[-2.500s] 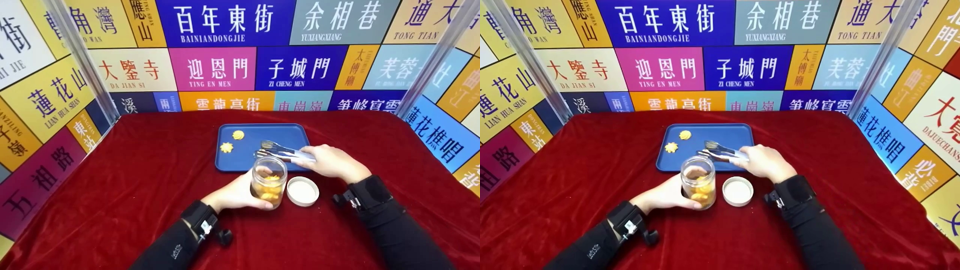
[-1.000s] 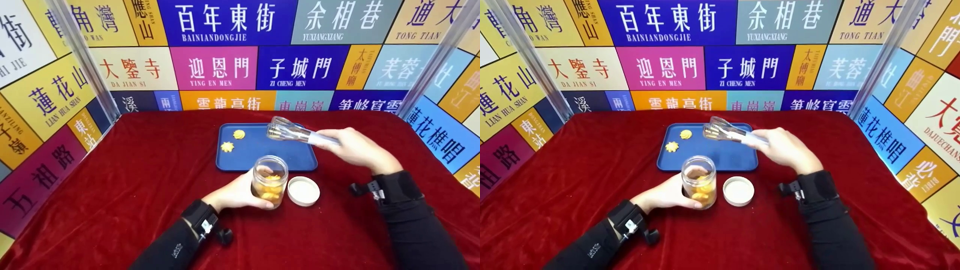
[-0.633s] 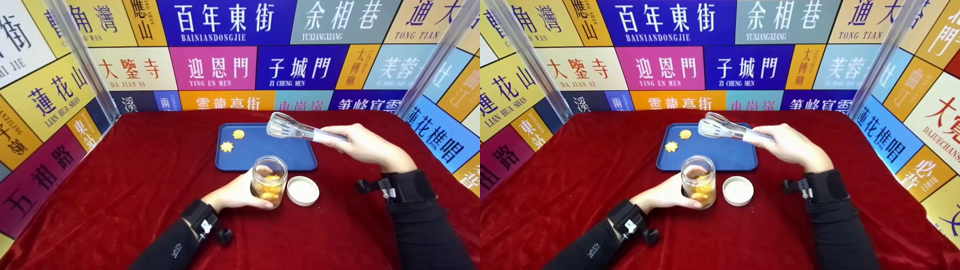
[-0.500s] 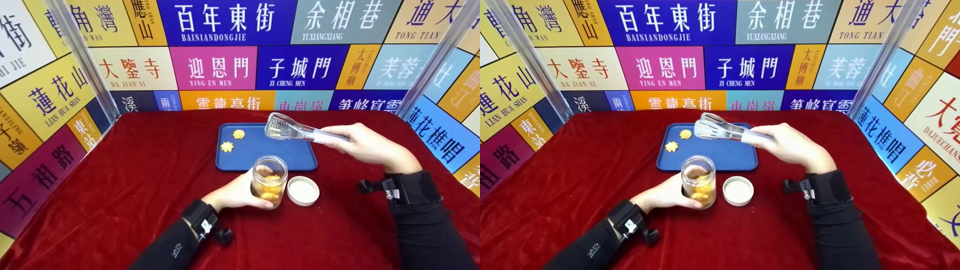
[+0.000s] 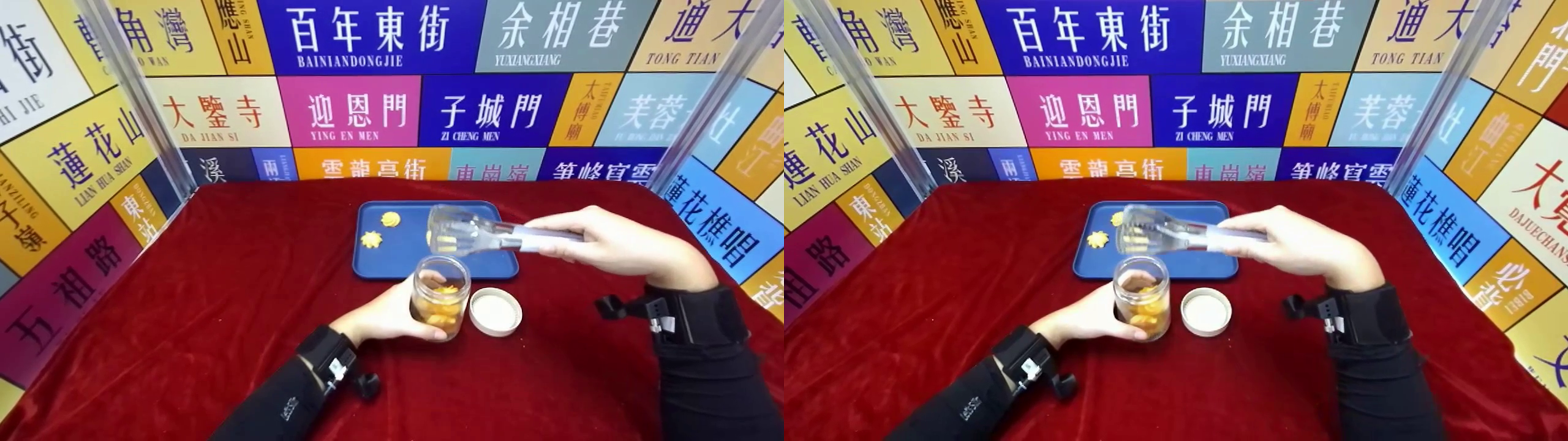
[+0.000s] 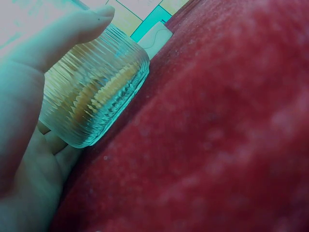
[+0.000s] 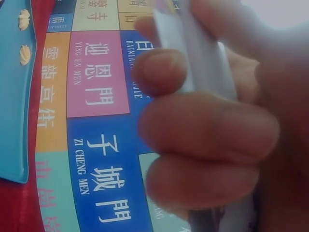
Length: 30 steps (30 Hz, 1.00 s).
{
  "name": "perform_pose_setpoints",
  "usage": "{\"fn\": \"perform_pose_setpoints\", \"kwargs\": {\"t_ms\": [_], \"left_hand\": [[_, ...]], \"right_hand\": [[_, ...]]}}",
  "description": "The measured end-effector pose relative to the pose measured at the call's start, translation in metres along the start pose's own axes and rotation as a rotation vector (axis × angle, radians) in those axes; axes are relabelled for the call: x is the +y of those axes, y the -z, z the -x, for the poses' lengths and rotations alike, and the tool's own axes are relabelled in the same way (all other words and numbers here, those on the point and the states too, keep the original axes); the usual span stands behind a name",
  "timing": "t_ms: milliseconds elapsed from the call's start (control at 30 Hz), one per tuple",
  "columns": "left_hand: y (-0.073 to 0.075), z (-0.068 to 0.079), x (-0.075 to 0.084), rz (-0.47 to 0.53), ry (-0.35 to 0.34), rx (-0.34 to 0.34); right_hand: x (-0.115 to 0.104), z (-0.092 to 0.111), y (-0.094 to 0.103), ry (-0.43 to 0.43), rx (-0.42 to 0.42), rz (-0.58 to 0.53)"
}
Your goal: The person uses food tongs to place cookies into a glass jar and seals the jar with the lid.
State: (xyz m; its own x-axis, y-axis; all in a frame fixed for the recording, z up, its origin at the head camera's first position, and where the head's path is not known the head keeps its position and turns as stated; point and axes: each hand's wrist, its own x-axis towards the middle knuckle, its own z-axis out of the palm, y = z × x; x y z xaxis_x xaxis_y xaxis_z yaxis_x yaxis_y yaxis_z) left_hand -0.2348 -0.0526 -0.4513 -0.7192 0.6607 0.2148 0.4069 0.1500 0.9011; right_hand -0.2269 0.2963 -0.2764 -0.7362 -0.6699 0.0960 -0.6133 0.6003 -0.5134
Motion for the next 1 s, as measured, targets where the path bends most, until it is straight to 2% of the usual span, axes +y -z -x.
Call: {"fn": "perform_pose_setpoints", "kwargs": {"t_ms": [300,467,667,833,1000], "left_hand": [[0.0000,0.0000,-0.0005,0.015,-0.004,-0.012],[0.0001,-0.0019,-0.0009,0.034,-0.034,-0.031],[0.0000,-0.0022,-0.0012,0.029,-0.046,-0.035],[0.0001,-0.0022,-0.0014,0.033,-0.050,-0.032],[-0.0002,-0.0019,-0.0006,0.023,-0.031,-0.022]], "right_hand": [[0.0024,0.0002,-0.0034,0.014,-0.064,0.031],[0.0039,0.0011,-0.0033,0.005,-0.081,0.042],[0.0034,0.0017,-0.0031,-0.035,-0.092,0.037],[0.0038,0.0020,-0.0025,-0.110,-0.115,0.002],[0.0044,0.0018,-0.0024,-0.157,-0.124,-0.030]]}}
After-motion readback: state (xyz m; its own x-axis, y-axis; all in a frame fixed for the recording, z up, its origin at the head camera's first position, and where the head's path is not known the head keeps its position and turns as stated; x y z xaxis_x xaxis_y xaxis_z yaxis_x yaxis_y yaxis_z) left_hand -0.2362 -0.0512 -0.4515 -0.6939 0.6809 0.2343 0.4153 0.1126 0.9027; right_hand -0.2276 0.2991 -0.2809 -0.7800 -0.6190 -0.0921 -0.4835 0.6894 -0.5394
